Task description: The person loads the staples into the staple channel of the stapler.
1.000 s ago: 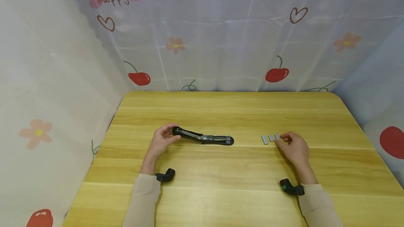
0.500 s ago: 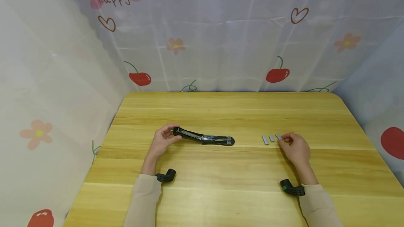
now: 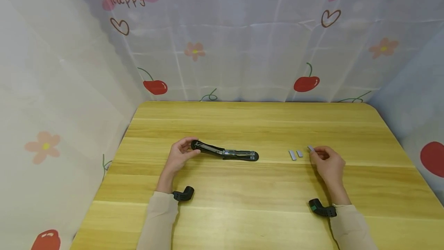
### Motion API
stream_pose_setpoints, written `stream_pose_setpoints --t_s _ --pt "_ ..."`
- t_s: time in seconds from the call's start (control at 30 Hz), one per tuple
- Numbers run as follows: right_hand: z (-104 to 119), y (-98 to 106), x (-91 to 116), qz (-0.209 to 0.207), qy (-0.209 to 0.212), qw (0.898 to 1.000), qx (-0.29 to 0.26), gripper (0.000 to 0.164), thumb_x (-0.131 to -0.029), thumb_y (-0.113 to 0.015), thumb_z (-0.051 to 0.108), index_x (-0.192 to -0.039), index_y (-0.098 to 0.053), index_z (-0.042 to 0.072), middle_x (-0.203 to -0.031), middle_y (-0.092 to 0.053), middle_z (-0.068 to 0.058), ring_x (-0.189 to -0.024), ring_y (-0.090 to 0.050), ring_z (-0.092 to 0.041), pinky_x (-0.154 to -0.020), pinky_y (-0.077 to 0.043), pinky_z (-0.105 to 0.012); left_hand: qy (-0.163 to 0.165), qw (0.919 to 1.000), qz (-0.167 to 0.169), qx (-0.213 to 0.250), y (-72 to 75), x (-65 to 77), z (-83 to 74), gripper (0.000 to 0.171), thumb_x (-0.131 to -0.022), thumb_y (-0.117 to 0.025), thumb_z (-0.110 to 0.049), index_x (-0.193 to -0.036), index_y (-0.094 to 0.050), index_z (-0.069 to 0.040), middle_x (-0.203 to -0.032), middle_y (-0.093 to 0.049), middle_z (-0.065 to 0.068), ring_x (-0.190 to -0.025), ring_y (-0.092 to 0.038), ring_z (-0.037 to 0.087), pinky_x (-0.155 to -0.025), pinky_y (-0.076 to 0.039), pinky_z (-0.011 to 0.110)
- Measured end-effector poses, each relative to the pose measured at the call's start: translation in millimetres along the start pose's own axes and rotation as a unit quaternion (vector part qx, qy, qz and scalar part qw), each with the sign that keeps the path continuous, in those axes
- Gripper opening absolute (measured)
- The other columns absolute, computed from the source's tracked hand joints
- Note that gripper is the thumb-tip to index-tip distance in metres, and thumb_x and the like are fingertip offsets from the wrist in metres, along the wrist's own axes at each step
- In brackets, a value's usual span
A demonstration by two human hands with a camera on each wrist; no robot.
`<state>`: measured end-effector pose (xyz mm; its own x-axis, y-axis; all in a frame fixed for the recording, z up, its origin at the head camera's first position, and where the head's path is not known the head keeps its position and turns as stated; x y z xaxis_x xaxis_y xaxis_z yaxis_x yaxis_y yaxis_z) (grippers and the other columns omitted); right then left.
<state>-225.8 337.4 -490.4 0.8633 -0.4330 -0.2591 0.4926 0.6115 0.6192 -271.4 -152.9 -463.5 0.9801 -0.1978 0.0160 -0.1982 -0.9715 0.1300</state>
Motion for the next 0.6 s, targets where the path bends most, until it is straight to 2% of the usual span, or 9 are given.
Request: stream_pose_setpoints --t_s 0.07,0.2,0.27,0.37,0.6 --pt "1.4 3.3 0.0 -0.016 0.0 1.0 -0.013 0.014 -0.086 -0.072 0.008 -0.095 -0.073 -0.002 -0.081 -0.07 -0.011 -0.062 -0.044 0.018 -0.056 -0.039 -0.005 0.0 1.0 0.001 -0.002 -0.2 -0.1 0.2 0.043 -0.087 -0.069 0.002 -0.128 -0.058 0.007 -0.134 -0.054 0.024 -0.1 -0.056 0.019 -0.076 -0.048 0.021" --pt "6.3 7.5 0.4 -0.036 0.004 0.999 -0.03 0.014 -0.085 -0.074 0.008 -0.094 -0.073 -0.002 -0.07 -0.06 0.018 -0.061 -0.046 0.017 -0.056 -0.039 -0.003 0.001 1.0 0.002 -0.004 -0.3 -0.4 1.4 0.043 -0.087 -0.07 0.001 -0.128 -0.057 0.007 -0.134 -0.053 0.024 -0.101 -0.056 0.02 -0.078 -0.048 0.021" --pt "8.5 8.5 1.1 -0.04 0.005 0.998 -0.037 0.014 -0.084 -0.074 0.008 -0.094 -0.074 -0.002 -0.068 -0.052 0.029 -0.061 -0.046 0.016 -0.056 -0.039 -0.003 0.001 1.0 0.002 -0.003 -0.6 -0.7 1.6 0.044 -0.087 -0.07 0.0 -0.128 -0.057 0.007 -0.134 -0.053 0.024 -0.101 -0.056 0.019 -0.077 -0.048 0.02" --pt "11.5 8.9 2.0 -0.039 -0.001 0.998 -0.046 0.016 -0.085 -0.075 0.01 -0.095 -0.074 -0.001 -0.068 -0.05 0.031 -0.062 -0.047 0.014 -0.056 -0.039 -0.004 0.001 1.0 0.002 0.001 -0.5 -1.0 1.9 0.044 -0.087 -0.07 0.001 -0.129 -0.057 0.008 -0.133 -0.053 0.025 -0.099 -0.058 0.016 -0.075 -0.049 0.02" --pt "22.8 6.8 3.4 -0.039 0.001 0.997 -0.061 0.016 -0.085 -0.074 0.01 -0.096 -0.075 0.0 -0.067 -0.05 0.033 -0.063 -0.048 0.014 -0.057 -0.039 -0.005 -0.007 0.9999 -0.009 -0.003 5.5 -11.9 28.8 0.045 -0.087 -0.071 -0.002 -0.13 -0.057 0.003 -0.132 -0.055 0.019 -0.097 -0.058 0.011 -0.076 -0.05 0.02"
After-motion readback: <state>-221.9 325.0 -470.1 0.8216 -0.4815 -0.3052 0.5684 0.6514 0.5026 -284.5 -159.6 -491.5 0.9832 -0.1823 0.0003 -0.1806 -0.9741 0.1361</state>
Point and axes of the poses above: each hand's wrist, its own x-axis away from the middle knuckle, its own y-axis out of the back of the hand, z = x × y, the point moved 10 cm from there along -x, towards the middle knuckle
